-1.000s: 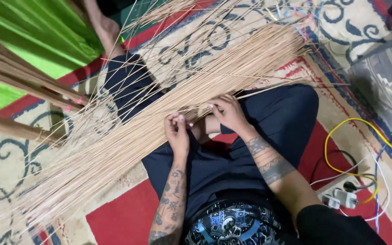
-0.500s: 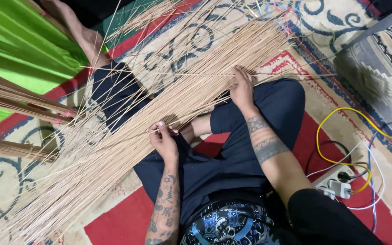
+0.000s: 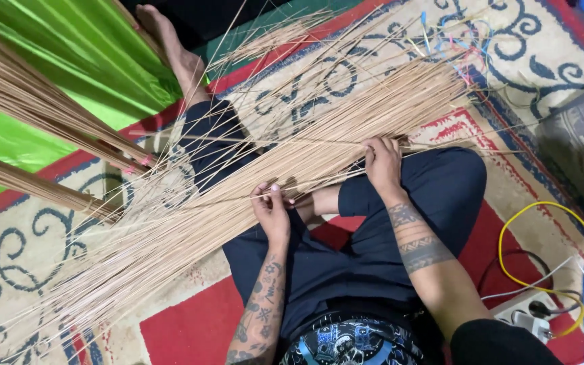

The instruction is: Weaving long thin sticks together to create a traditional mat or broom structure.

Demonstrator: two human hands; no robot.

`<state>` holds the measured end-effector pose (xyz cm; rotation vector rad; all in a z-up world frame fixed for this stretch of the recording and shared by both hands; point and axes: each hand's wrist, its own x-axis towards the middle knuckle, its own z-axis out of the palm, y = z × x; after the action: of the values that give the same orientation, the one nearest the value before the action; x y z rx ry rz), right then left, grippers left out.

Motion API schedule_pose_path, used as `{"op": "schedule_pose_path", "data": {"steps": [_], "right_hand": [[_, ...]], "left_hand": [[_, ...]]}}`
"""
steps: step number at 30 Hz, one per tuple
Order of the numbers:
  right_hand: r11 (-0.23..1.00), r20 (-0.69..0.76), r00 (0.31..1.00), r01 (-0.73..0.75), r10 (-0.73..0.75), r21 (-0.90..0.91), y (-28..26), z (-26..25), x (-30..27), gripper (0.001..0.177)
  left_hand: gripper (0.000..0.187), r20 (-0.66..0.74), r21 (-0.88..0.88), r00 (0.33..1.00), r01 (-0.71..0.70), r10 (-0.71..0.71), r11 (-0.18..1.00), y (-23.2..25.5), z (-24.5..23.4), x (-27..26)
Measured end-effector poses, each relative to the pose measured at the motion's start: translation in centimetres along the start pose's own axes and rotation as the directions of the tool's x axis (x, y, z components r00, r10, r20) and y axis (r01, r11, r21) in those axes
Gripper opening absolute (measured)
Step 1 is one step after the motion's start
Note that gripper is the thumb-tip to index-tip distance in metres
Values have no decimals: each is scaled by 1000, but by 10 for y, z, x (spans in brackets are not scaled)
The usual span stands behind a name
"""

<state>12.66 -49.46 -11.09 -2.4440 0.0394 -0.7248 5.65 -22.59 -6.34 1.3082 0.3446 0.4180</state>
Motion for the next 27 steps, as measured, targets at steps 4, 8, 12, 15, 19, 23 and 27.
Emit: {"op": "schedule_pose_path", "data": {"steps": [4,8,12,15,19,23,27], "right_hand": [[972,42,975,213,-218,99,-35,-11,-12,15],[949,167,940,272,-297,159,-62,-15,-31,19],[979,96,978,177,-187,97,-87,-28,-29,29],[990,-13,999,-29,31,141,-79,-28,-30,26],[846,187,906,-422,380,325,-54,-13,-40,18],[710,472,800,-572,371,411,-55,-15,-43,27],[520,561,812,-553,161,651,-67,-20,-43,39]], "left_hand": [[56,36,24,999,4,-5,1000,14,3,-2],[33,46,30,999,22,-23,999,5,0,-1],[11,-5,-77,999,51,-51,996,-5,-2,5],[9,-75,-123,995,62,-71,990,0,-2,6],[12,-124,-145,988,71,-89,987,8,-6,8],[14,-181,-198,972,112,-148,974,17,-12,5],[14,-151,-164,973,148,-173,975,40,-19,-14]]}}
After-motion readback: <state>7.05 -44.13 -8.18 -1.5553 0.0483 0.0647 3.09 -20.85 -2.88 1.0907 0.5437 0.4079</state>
